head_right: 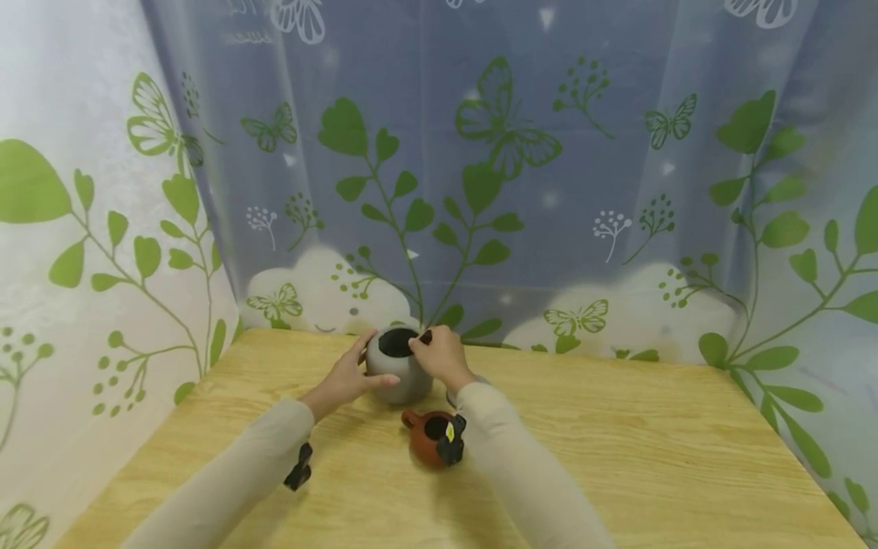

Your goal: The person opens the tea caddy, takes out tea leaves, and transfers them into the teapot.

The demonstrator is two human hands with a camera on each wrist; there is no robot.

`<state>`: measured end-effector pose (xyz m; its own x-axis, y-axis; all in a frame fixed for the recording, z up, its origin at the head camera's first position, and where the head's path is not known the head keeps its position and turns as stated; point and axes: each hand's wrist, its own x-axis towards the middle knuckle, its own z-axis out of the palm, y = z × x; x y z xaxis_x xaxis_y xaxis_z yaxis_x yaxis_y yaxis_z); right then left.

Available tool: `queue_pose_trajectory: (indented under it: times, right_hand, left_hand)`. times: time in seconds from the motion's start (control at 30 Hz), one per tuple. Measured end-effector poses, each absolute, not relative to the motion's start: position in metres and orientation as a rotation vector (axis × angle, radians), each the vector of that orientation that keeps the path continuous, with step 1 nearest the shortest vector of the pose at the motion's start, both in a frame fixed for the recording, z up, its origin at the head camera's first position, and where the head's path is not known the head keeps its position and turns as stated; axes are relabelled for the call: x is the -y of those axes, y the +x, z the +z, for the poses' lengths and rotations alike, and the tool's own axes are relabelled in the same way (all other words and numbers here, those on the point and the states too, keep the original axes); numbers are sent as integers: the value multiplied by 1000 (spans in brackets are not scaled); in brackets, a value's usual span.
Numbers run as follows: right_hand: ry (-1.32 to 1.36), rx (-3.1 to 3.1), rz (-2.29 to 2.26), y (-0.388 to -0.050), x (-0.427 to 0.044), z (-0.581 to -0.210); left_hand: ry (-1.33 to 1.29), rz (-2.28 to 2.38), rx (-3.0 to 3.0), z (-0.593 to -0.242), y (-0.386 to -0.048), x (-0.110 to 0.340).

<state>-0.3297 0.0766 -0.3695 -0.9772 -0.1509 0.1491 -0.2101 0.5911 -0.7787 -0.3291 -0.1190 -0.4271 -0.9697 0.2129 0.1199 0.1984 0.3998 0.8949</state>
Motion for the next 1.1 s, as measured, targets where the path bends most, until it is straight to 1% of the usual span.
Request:
queue_pose_trajectory:
  times: [0.33, 0.63, 0.93, 1.1]
  right_hand:
    - [164, 2645, 1726, -332, -75, -368]
    - [56, 2547, 1855, -328, -76, -371]
    - [-64, 2351, 2156, -331, -80, -377]
    - [-94, 2288, 2227, -332, -81, -377]
  left_hand:
    - [398, 1669, -2624, -427, -333, 120]
    - [370, 1659, -2637, -425, -328, 118]
    - [366, 1660, -2648, -426, -329, 117]
    - [361, 1667, -2639, -427, -330, 117]
